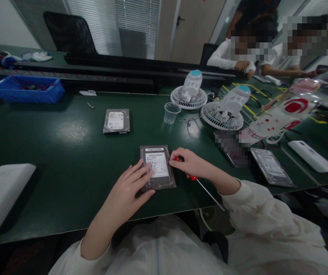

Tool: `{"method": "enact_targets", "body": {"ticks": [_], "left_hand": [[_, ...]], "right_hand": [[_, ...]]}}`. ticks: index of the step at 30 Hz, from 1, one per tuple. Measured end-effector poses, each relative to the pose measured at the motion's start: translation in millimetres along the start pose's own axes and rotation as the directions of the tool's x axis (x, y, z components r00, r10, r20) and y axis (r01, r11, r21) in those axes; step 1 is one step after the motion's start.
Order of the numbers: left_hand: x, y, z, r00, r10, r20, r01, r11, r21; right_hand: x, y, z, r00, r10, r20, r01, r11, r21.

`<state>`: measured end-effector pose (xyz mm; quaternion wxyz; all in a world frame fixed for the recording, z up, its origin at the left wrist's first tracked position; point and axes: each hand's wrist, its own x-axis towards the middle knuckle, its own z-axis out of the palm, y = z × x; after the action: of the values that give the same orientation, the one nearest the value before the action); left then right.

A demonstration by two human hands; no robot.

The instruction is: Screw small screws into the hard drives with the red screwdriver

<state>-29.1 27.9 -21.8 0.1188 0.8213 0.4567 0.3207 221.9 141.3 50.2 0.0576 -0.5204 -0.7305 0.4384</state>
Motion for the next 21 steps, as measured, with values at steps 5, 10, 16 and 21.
{"method": "enact_targets", "body": {"ticks": [5,10,16,21], "left_hand": [[0.0,0.3,-1.1,1.0,0.002,0.012,-0.002,1.0,0.014],[0.3,0.6,-1.3,1.0,0.003,0.018,-0.003,1.0,0.028],[-0.5,-0.1,-0.5,1.0,-0.004,0.018,0.004,1.0,0.007],[-0.8,-0.9,0.2,1.0,-0.02,0.013,0.02,1.0,0.0]], "right_hand": [[0.3,1.8,-0.5,1.0,-0.011,-0.001,0.011,1.0,0.008],[1.3,5.0,0.7,1.0,-0.023,-0.015,0.023,0.999,0.024],[1.1,7.3,5.1,0.998,-0.039,-0.053,0.042,0.998,0.049],[1.2,7.9,7.2,0.997,-0.034,-0.063,0.038,0.997,0.069]]}}
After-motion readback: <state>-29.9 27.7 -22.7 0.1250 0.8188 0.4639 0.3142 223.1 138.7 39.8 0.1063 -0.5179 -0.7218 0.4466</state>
